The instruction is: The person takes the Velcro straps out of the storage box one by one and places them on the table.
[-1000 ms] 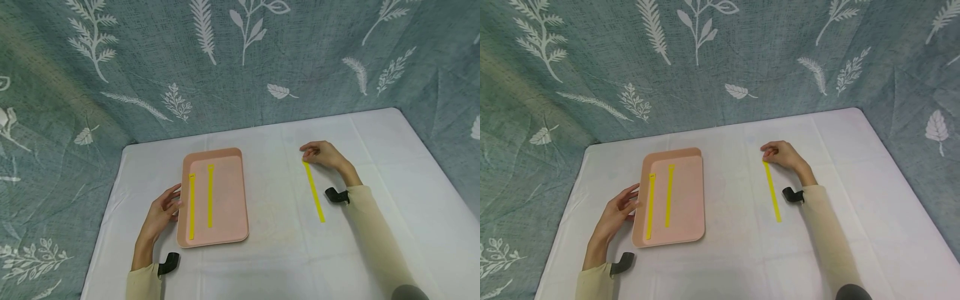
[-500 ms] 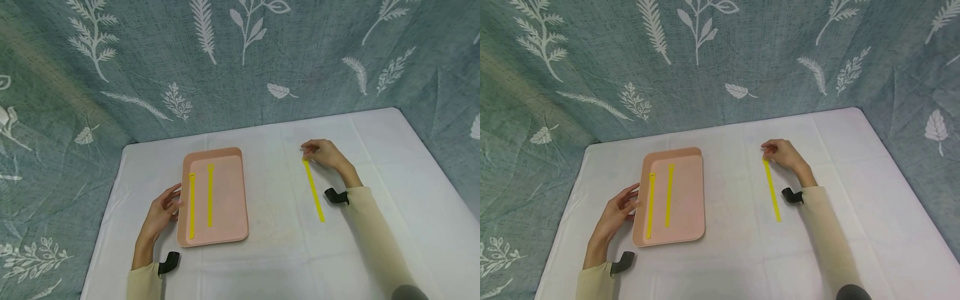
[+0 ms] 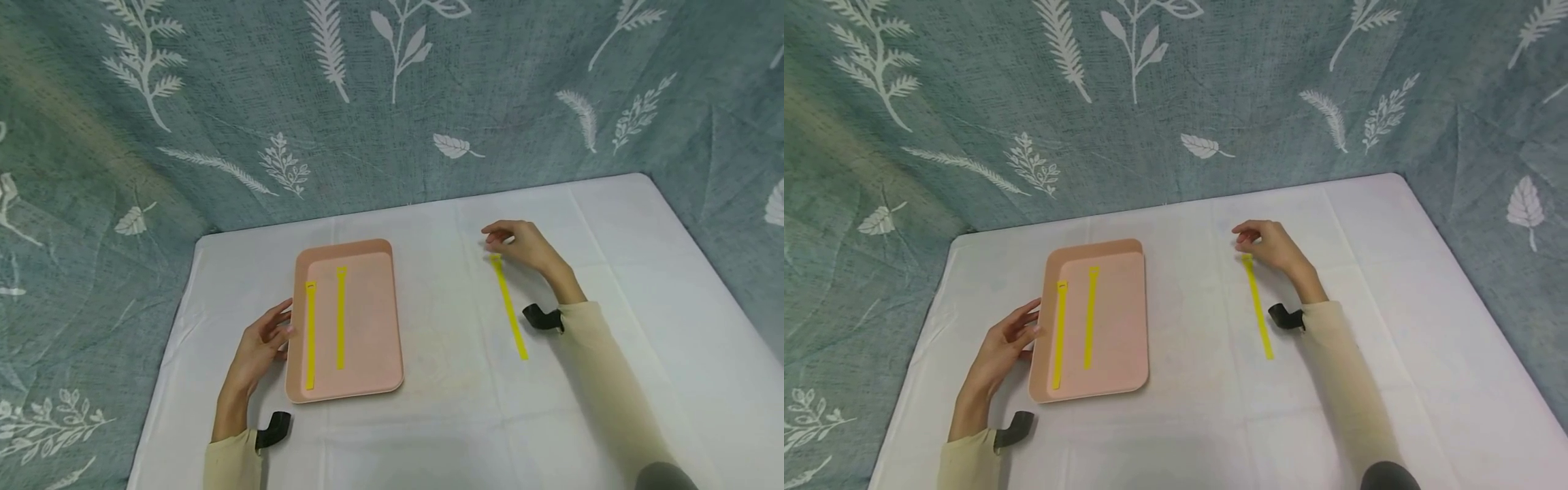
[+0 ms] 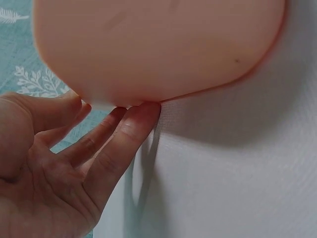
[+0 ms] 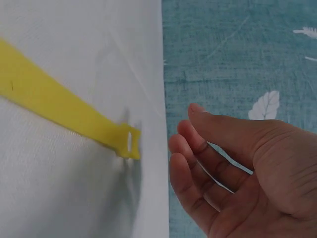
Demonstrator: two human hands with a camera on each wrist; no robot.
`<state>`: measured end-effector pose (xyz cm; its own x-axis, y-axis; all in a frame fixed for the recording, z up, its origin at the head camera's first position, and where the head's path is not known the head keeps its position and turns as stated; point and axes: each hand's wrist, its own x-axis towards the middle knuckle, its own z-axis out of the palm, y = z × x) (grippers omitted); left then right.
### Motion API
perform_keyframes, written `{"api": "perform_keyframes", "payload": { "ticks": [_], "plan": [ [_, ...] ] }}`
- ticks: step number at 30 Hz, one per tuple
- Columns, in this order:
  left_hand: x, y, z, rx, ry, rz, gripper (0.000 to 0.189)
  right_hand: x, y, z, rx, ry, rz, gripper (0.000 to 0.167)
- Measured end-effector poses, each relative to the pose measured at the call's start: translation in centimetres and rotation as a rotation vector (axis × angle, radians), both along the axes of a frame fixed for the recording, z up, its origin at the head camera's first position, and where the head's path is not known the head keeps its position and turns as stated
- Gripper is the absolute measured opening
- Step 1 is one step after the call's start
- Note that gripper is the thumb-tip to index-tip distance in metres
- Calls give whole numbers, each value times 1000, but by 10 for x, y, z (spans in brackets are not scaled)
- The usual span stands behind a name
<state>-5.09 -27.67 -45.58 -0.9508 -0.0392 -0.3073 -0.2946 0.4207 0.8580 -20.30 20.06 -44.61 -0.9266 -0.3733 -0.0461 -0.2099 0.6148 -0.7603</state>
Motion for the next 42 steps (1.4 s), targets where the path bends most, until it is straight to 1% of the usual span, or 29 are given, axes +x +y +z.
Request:
{"api": "perform_keyframes", "payload": {
  "ticks": [5,11,16,21,26,34,42],
  "plan": [
    [1,-1,2,41,2,-9,61,0,-5,4,-11,0,0,35],
    [1,-2,2,45,4,-13,61,-2,-8,4,-14,27,13,34],
    [1,-1,2,41,4,-11,61,-4,-15,3,-34,26,24,34],
    [1,-2,3,37,4,-13,61,-2,-24,2,-62,20,25,34],
    [1,-4,3,40,3,-16,61,-1,-34,3,-71,21,43,34],
    [1,-5,4,48,4,-12,60,-7,-53,6,-85,21,75,35],
    [0,-2,3,17,-14,-3,59,-9,-67,8,-103,-2,84,36]
  ]
}}
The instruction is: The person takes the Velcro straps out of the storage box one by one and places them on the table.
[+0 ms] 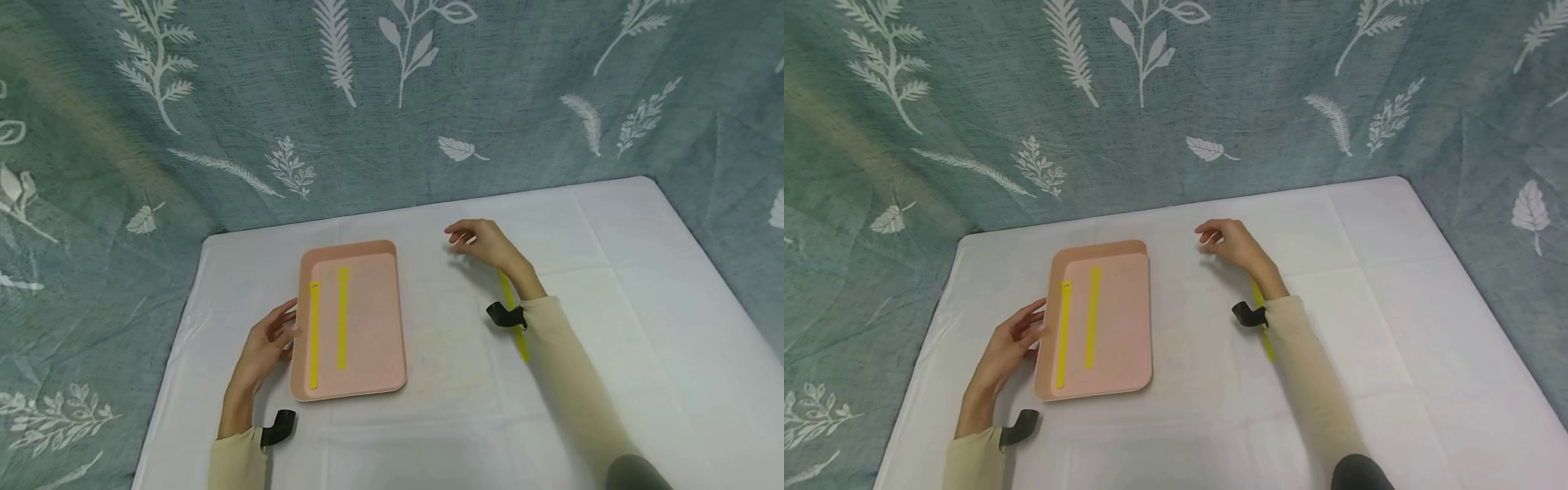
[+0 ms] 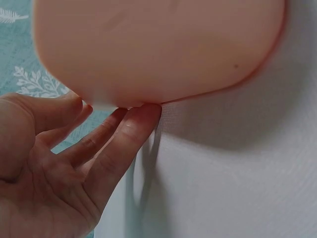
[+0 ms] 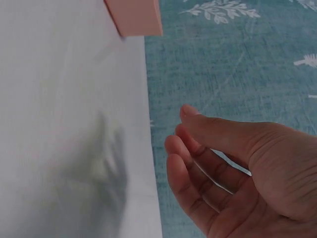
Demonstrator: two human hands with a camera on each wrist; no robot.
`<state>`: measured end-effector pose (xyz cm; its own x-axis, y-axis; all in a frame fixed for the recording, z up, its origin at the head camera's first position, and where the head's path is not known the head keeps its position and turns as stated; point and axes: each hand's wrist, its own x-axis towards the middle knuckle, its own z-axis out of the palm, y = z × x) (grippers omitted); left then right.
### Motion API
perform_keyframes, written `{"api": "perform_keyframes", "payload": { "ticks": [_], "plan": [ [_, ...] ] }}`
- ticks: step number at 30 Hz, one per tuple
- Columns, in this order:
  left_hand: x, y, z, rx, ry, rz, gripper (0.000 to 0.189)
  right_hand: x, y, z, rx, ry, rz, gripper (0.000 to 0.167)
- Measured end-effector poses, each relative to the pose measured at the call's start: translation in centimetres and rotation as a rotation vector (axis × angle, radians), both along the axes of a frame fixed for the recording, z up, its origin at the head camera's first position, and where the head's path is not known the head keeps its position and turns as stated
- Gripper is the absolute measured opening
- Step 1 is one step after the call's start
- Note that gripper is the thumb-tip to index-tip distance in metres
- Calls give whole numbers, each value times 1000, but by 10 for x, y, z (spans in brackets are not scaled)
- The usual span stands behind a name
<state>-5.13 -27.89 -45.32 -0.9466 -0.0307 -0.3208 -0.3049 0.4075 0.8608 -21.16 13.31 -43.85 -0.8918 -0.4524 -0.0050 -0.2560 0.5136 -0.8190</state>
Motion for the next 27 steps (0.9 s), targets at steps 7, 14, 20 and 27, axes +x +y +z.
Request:
{"api": "perform_keyframes", "payload": {
  "ticks": [7,14,20,27],
  "plan": [
    [-2,0,-1,-12,-14,5,59,1,-13,2,-24,25,23,36],
    [-2,0,-1,-5,-12,3,59,1,-31,5,-42,43,53,36],
    [-1,1,-2,-5,-3,2,58,2,-48,3,-64,40,73,35],
    [-1,0,-3,-14,4,9,57,5,-65,1,-84,36,78,35]
  ]
}}
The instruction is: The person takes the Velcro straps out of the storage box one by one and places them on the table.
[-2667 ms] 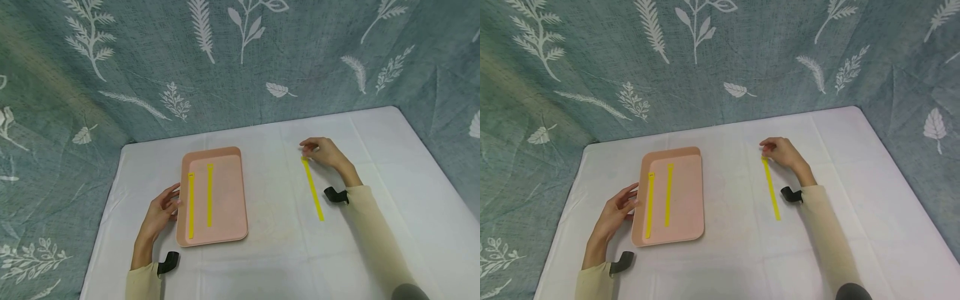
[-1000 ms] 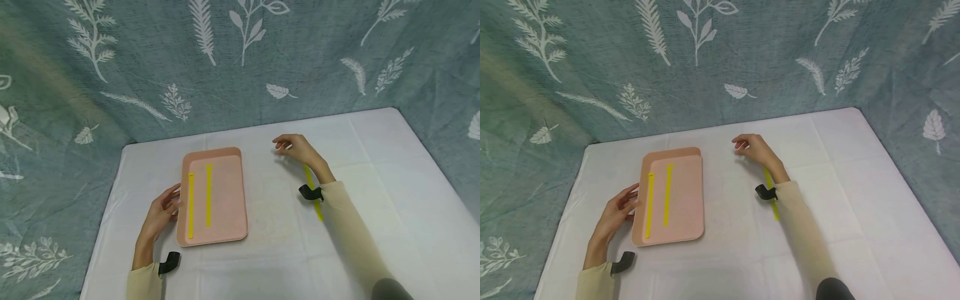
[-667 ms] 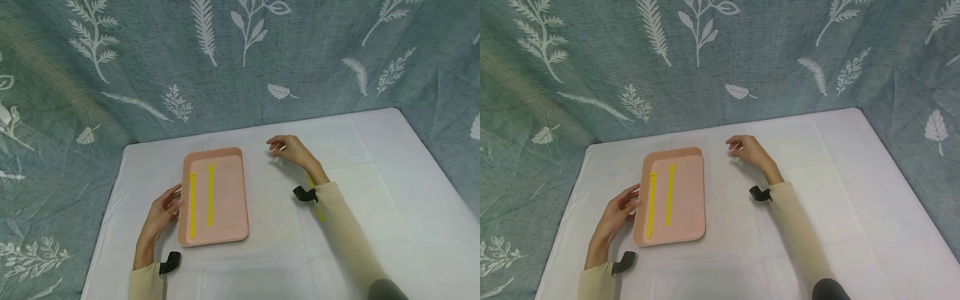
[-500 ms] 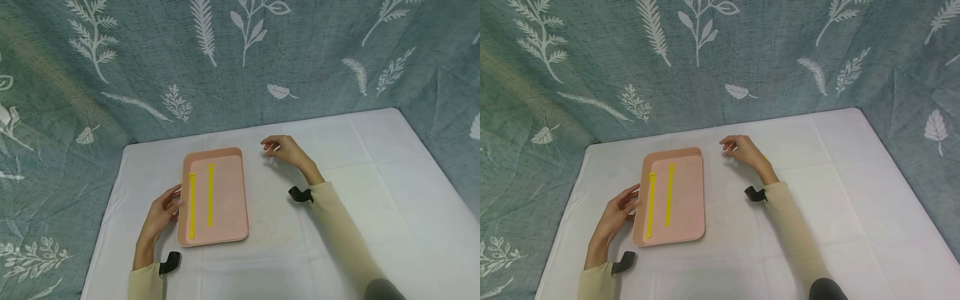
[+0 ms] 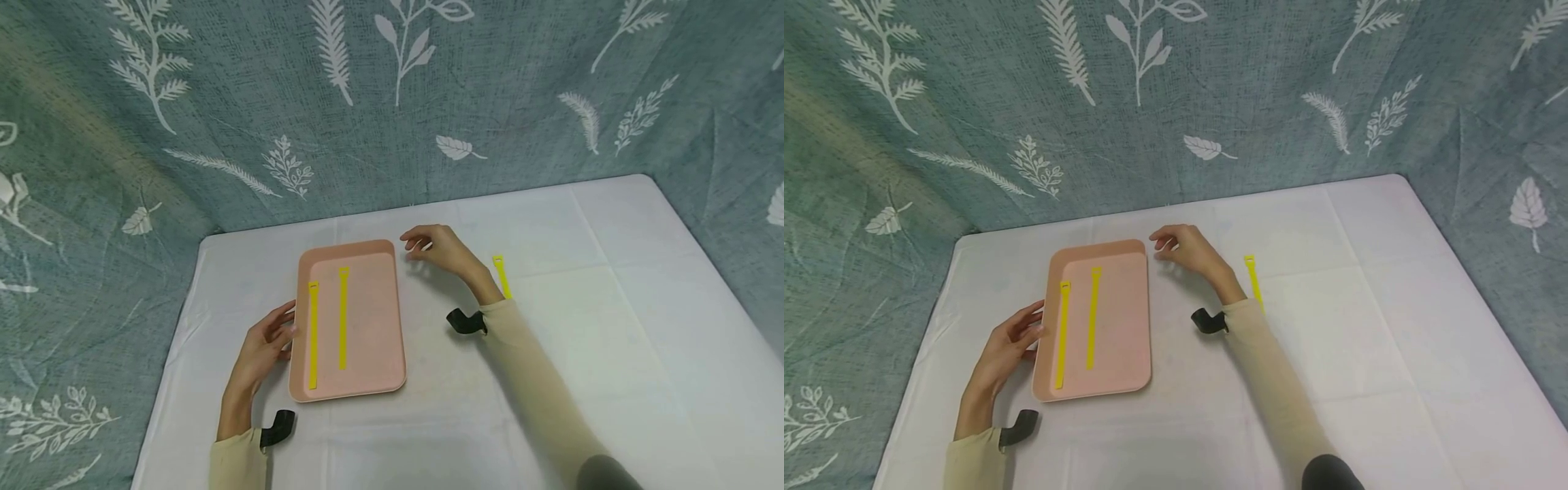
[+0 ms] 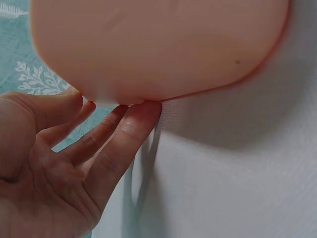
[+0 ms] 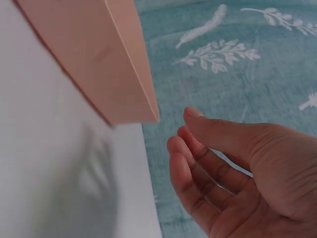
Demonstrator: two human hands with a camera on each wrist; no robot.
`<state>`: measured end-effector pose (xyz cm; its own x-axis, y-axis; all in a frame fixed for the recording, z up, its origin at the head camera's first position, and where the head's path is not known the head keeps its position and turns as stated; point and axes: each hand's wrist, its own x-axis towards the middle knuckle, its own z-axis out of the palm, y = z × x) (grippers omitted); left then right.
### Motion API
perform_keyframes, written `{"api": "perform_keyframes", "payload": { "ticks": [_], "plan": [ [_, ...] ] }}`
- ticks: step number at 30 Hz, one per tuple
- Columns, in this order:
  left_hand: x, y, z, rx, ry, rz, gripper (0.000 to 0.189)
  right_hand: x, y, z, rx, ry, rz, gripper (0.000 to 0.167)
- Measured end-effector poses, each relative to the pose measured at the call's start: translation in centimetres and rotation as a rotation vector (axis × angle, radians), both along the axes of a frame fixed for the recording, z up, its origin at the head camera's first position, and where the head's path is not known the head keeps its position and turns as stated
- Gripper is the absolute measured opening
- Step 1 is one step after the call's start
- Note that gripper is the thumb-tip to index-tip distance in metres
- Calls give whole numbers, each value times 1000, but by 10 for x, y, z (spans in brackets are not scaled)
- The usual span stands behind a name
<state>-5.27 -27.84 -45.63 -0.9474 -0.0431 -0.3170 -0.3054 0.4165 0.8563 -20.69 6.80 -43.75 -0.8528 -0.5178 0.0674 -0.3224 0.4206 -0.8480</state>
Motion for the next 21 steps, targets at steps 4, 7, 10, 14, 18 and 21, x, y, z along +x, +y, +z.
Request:
{"api": "perform_keyframes", "payload": {
  "ticks": [4,7,10,14,18,21],
  "plan": [
    [0,0,0,3,-1,-1,58,2,-7,-1,-2,-1,-4,34],
    [0,0,0,11,-3,-1,59,4,-13,-2,-5,7,-7,32],
    [0,0,0,10,-10,1,59,5,-19,-3,-8,24,-6,31],
    [-1,1,0,4,-17,2,58,6,-33,-1,-10,14,10,31],
    [-1,1,1,7,-18,0,58,7,-50,2,4,16,48,31],
    [-1,2,2,5,-19,0,58,8,-62,2,21,24,67,30]
  ]
}}
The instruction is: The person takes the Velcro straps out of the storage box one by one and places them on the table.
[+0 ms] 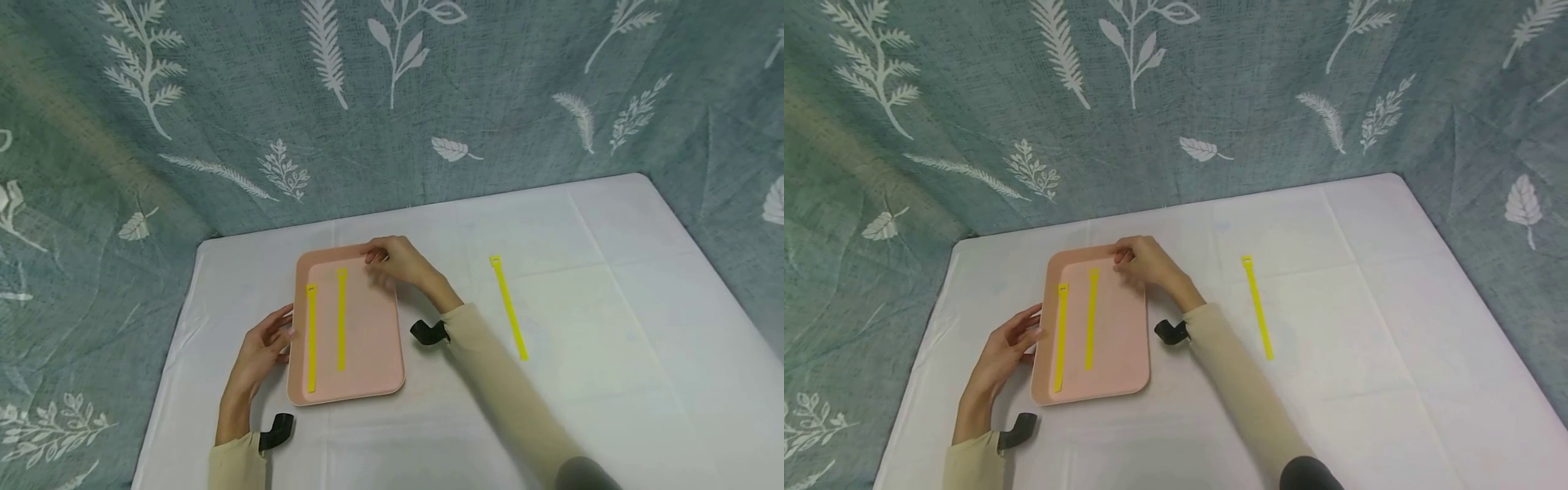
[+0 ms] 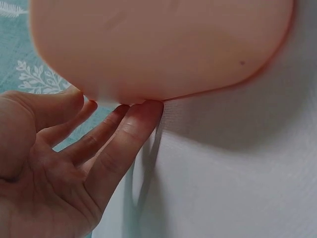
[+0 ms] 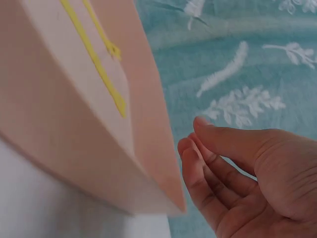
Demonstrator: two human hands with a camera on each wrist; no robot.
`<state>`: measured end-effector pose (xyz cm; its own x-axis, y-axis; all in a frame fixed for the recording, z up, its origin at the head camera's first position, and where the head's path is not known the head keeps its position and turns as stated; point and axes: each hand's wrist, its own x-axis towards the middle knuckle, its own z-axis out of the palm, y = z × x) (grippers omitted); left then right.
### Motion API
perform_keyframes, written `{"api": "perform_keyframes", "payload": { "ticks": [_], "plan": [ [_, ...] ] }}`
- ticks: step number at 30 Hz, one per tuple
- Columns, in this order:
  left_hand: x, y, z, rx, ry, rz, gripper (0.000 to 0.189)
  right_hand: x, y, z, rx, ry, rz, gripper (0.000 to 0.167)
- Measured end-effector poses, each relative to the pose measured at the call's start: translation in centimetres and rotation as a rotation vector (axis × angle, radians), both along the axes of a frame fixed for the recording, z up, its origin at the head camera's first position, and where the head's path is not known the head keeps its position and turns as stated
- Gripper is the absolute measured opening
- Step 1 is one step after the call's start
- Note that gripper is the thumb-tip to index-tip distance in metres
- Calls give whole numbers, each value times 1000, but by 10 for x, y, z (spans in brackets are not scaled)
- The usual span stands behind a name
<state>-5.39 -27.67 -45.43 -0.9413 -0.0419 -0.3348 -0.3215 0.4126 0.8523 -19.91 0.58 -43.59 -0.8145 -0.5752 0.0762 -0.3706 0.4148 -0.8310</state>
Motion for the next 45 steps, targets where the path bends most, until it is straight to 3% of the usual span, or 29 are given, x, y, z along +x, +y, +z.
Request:
{"api": "perform_keyframes", "payload": {
  "ticks": [11,24,32,40,45],
  "plan": [
    [0,1,-3,13,9,-3,58,2,-30,-8,26,-82,4,32],
    [0,3,-2,19,-3,4,57,1,-52,-17,125,-26,21,35],
    [1,0,0,-7,-5,9,57,-4,-60,-24,211,-35,-16,39],
    [0,0,1,-6,-18,1,58,-4,-71,-34,342,38,-60,38],
    [1,-2,0,-11,-25,5,58,0,-76,-35,346,63,-82,37]
  ]
}}
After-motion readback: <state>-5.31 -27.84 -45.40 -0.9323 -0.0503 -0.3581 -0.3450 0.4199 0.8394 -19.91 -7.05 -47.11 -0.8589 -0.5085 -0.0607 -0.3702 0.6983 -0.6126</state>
